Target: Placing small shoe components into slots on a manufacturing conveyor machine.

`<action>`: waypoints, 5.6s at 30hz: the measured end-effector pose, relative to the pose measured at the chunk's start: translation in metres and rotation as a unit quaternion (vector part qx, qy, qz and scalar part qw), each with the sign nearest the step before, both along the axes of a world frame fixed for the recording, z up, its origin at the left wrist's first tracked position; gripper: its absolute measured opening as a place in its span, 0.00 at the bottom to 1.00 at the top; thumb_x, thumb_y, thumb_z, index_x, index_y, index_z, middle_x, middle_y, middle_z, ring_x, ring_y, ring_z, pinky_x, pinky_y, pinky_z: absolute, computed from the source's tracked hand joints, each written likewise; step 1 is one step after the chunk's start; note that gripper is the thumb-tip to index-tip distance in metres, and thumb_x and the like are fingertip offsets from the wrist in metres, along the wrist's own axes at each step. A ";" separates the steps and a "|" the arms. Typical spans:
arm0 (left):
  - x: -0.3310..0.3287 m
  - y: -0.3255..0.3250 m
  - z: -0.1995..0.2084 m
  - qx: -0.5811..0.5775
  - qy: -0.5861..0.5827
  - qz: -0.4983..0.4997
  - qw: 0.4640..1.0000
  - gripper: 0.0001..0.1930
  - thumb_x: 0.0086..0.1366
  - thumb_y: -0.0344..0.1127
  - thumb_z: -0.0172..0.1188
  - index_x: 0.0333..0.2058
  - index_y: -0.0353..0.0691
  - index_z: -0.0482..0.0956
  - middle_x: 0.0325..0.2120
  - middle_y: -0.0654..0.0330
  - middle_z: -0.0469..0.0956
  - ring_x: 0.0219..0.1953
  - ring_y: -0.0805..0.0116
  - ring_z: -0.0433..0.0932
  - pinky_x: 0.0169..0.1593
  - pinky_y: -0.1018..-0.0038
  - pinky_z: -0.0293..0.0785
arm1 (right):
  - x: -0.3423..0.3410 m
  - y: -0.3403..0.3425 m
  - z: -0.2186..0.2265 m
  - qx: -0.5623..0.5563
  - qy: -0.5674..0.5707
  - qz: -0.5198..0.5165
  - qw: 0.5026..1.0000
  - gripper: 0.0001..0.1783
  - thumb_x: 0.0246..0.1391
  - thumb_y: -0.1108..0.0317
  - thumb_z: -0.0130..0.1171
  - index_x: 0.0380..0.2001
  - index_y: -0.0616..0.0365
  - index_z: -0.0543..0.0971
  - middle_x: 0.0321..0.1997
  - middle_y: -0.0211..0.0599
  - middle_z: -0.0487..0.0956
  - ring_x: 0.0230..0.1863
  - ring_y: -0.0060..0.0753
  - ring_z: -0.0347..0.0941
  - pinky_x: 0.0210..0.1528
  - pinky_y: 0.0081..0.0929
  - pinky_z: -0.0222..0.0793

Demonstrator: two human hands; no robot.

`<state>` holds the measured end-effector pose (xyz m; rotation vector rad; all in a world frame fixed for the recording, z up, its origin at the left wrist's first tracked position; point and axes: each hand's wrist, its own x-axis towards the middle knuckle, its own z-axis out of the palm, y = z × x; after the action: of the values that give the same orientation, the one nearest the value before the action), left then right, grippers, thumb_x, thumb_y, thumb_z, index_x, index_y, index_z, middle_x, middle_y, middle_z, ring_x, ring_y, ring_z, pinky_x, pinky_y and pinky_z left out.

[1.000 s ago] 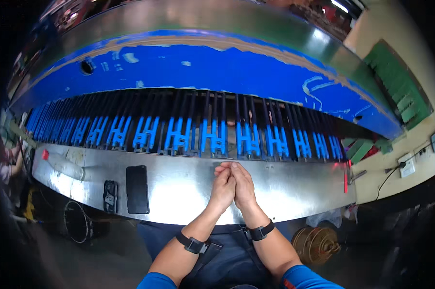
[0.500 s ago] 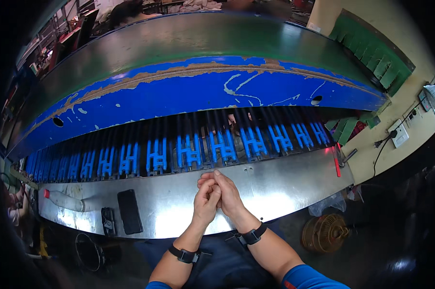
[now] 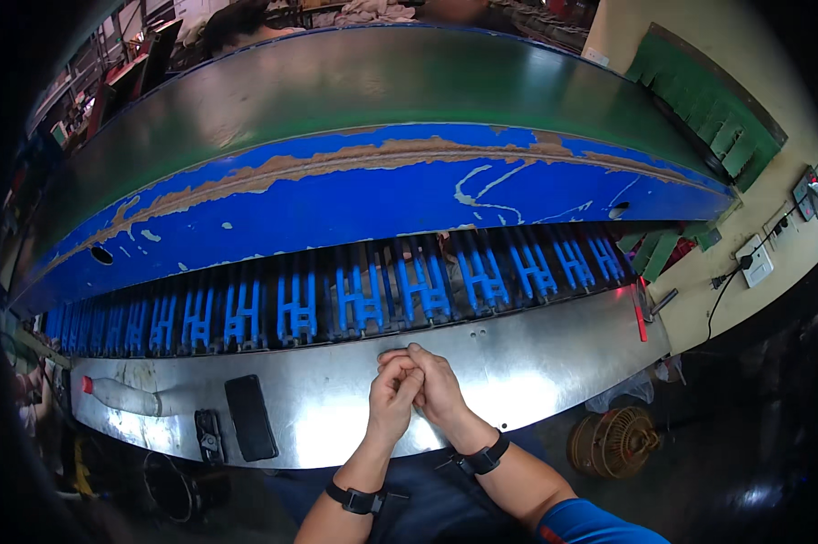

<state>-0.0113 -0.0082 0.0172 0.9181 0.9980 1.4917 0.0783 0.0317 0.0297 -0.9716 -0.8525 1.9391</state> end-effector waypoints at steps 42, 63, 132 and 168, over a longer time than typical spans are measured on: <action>0.008 0.006 -0.003 -0.032 -0.016 0.021 0.999 0.27 0.65 0.22 0.49 0.64 0.36 0.63 0.39 0.61 0.78 0.36 0.80 0.75 0.39 0.85 0.70 | -0.001 0.003 -0.021 -0.012 0.096 -0.077 0.992 0.14 0.67 0.62 0.50 0.47 0.61 0.75 0.27 0.32 0.79 0.23 0.18 0.73 0.20 0.12 0.63; 0.012 0.005 -0.009 -0.007 0.136 0.037 0.990 0.32 0.62 0.20 0.51 0.66 0.41 0.61 0.26 0.67 0.72 0.29 0.82 0.70 0.36 0.84 0.68 | 0.000 0.003 -0.018 -0.024 0.134 -0.136 0.981 0.12 0.64 0.68 0.56 0.47 0.62 0.75 0.31 0.32 0.79 0.26 0.20 0.75 0.26 0.17 0.73; -0.008 -0.003 -0.012 -0.029 0.201 0.068 0.977 0.16 0.64 0.19 0.50 0.52 0.33 0.68 0.26 0.61 0.76 0.29 0.79 0.74 0.33 0.80 0.70 | -0.013 0.004 -0.016 0.188 -0.112 -0.078 0.973 0.11 0.62 0.71 0.57 0.46 0.62 0.79 0.38 0.30 0.78 0.37 0.18 0.73 0.40 0.15 0.71; 0.010 0.004 -0.005 0.010 0.277 0.074 0.958 0.29 0.63 0.27 0.58 0.63 0.46 0.66 0.35 0.52 0.81 0.30 0.65 0.81 0.35 0.72 0.76 | 0.004 0.012 -0.015 0.036 0.108 -0.120 0.986 0.16 0.62 0.73 0.57 0.52 0.62 0.72 0.35 0.30 0.76 0.28 0.17 0.72 0.28 0.16 0.72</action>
<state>-0.0018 -0.0043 0.0124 1.3416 1.4842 1.3924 0.0819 0.0442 0.0148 -0.7671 -0.6449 1.7574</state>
